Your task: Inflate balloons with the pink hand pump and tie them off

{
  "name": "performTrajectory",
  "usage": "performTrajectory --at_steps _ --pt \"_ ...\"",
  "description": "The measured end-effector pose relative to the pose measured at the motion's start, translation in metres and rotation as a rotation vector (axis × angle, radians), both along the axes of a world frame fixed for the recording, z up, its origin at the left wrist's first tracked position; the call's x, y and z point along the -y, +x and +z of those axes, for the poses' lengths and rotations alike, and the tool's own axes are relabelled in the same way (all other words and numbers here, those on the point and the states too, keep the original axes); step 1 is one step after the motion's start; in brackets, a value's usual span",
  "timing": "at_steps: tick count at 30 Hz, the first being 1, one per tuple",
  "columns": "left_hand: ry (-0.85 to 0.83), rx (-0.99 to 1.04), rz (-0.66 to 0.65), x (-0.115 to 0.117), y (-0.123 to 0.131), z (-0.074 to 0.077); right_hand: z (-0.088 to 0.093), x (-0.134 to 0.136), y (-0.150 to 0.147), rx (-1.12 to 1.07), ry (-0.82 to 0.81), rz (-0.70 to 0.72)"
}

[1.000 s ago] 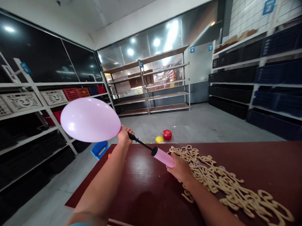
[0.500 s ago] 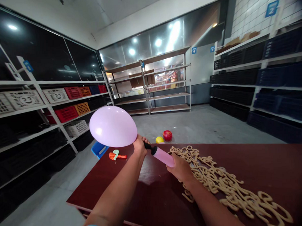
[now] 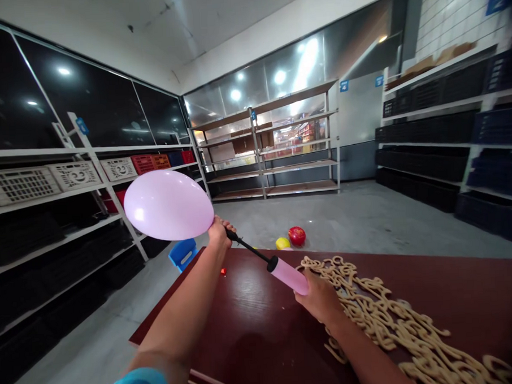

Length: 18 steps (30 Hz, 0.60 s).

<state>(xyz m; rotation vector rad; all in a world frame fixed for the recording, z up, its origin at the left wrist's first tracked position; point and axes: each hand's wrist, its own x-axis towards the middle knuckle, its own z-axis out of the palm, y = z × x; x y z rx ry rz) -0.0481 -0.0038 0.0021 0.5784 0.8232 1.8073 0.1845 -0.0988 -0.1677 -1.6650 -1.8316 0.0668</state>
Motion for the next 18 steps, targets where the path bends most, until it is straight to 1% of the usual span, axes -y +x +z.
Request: performTrajectory --at_steps 4,7,10,12,14,16,18 --pt "-0.083 0.024 -0.045 0.004 0.033 -0.026 -0.003 -0.001 0.002 0.039 0.008 -0.029" --pt "-0.127 0.046 -0.084 0.010 0.060 -0.045 -0.004 -0.001 0.002 0.044 -0.015 -0.050" --pt "-0.153 0.050 -0.099 0.017 0.080 -0.059 -0.005 -0.001 0.002 0.028 -0.036 -0.052" --pt "-0.155 0.050 -0.095 0.020 0.086 -0.064 -0.005 -0.001 0.003 0.026 -0.036 -0.047" --pt "-0.142 0.058 -0.095 0.021 0.085 -0.064 -0.003 -0.001 0.003 0.026 -0.028 -0.040" --pt "-0.127 0.065 -0.098 0.021 0.079 -0.061 -0.002 0.000 0.002 0.023 -0.012 -0.020" --pt "-0.117 0.066 -0.100 0.020 0.067 -0.053 0.000 0.000 0.002 0.017 0.006 0.005"
